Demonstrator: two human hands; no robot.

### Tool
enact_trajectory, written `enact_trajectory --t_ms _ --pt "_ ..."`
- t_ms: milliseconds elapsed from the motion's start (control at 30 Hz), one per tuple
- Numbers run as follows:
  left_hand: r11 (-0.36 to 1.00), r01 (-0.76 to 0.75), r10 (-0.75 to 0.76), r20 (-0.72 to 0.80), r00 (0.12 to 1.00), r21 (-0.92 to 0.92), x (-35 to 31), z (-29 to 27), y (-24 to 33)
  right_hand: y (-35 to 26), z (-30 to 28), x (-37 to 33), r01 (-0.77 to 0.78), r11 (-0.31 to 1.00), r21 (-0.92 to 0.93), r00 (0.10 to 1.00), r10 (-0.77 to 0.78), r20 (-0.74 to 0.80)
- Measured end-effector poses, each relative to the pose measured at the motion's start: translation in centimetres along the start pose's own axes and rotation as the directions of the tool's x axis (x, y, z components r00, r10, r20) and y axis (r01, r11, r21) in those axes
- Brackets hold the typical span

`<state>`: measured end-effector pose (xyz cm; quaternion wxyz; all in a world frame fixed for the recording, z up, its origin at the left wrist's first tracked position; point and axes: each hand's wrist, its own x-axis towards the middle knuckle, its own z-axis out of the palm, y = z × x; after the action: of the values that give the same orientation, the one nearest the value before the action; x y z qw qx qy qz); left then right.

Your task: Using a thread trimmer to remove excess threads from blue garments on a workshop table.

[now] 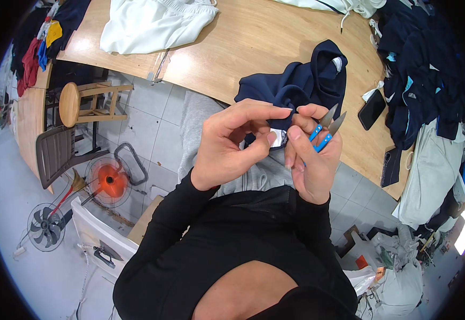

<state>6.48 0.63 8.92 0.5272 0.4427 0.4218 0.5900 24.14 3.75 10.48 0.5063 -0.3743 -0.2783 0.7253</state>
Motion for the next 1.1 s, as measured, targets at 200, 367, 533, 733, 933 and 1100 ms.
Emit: enact_trajectory --t_ms 200,367,533,733,933,1100 --pt "0.999 0.046 -0.045 0.027 0.999 -0.03 0.0 -0.3 -0.3 0.3 -0.4 -0.1 0.022 0.998 -0.064 1.0 -0.022 0.007" --pt "0.944 -0.158 0.227 -0.221 0.948 0.291 -0.1 1.0 -0.8 0.9 -0.3 0.0 0.148 0.985 -0.086 0.987 -0.153 -0.052" --pt "0.734 -0.278 0.437 -0.117 0.892 0.619 -0.4 1.7 0.9 1.2 0.1 -0.1 0.238 0.946 -0.221 0.961 -0.263 -0.09" --pt "0.666 -0.271 0.431 -0.062 0.9 0.695 -0.4 1.9 0.8 1.8 -0.1 0.0 0.325 0.895 -0.305 0.938 -0.345 -0.014" --pt "0.584 -0.285 0.447 -0.008 0.894 0.76 0.0 1.9 1.0 2.1 -0.8 0.0 0.37 0.853 -0.367 0.922 -0.386 0.034" --pt "0.565 -0.277 0.431 0.008 0.902 0.777 0.1 1.8 1.0 1.9 -0.9 0.0 0.358 0.857 -0.371 0.929 -0.367 0.05"
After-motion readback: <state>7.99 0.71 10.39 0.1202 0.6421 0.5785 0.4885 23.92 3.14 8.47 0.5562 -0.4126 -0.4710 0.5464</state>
